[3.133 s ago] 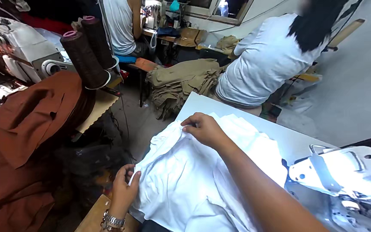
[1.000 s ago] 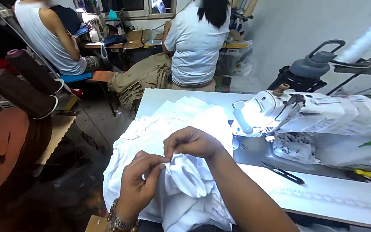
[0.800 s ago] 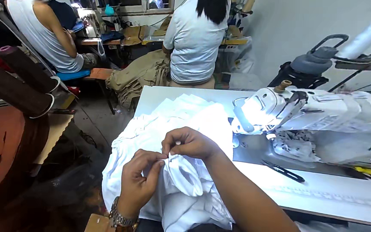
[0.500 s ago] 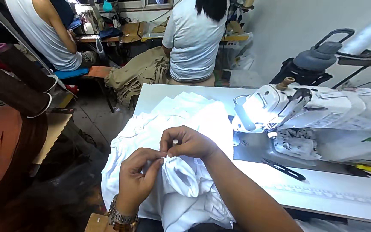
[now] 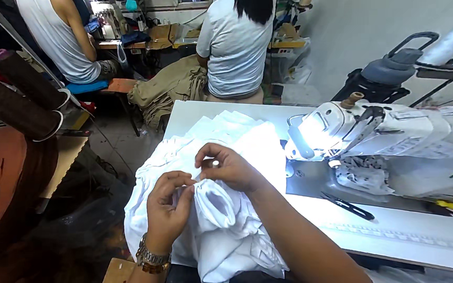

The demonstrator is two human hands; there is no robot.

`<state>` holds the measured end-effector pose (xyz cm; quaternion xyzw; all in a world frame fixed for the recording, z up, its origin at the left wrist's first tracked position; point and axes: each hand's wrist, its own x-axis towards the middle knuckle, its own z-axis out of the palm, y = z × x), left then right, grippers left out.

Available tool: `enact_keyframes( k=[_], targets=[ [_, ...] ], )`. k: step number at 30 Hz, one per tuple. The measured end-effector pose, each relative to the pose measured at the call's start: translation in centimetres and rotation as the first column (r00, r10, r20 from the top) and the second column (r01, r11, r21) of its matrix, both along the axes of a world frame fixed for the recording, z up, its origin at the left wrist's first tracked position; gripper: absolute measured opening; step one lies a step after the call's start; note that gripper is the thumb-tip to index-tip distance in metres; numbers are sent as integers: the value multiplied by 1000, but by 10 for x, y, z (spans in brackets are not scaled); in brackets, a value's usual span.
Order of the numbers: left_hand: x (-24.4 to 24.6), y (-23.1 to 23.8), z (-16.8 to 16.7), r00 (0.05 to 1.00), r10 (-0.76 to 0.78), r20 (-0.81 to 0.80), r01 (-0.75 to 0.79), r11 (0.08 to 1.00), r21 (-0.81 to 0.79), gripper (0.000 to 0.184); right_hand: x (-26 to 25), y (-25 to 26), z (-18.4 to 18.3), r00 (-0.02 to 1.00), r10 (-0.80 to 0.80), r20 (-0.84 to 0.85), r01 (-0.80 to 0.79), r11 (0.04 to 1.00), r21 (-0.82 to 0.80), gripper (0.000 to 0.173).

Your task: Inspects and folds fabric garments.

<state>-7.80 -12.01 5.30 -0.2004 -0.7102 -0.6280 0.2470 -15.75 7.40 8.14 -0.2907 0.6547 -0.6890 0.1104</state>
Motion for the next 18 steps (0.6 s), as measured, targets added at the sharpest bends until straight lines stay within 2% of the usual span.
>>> enact_keyframes(
  k=[2,3,4,5,7,8,11,14,18],
  targets=[
    [-2,-2,-1,999,15,41,-18,997,77,12,13,8,10,963,-252,-96,255,967,17,15],
    [-3,-4,-2,998,25,49,-31,993,117,15,22,15,14,938,-307,-163,312,950,2,10],
    [-4,-5,-3,998,39,52,-46,988,145,18,34,23,16,920,-298,-256,305,952,-10,8],
    [-5,-6,-3,997,52,56,-60,985,162,18,47,32,17,896,-241,-374,258,966,-4,15],
    [-6,-6,-2,995,73,66,-83,982,168,16,72,35,14,809,-124,-575,170,985,28,14],
    [-6,-5,-2,995,79,67,-90,981,169,16,84,32,9,748,-91,-657,181,981,71,13],
    [-6,-1,-1,994,87,64,-96,984,153,15,100,14,-4,502,-109,-858,442,885,146,17],
    [-5,0,-1,995,91,48,-97,984,149,17,95,4,-6,377,-158,-913,604,789,113,18],
    [-4,-3,0,997,77,6,-77,986,148,15,85,-4,-8,366,-181,-913,638,762,105,16]
  ],
)
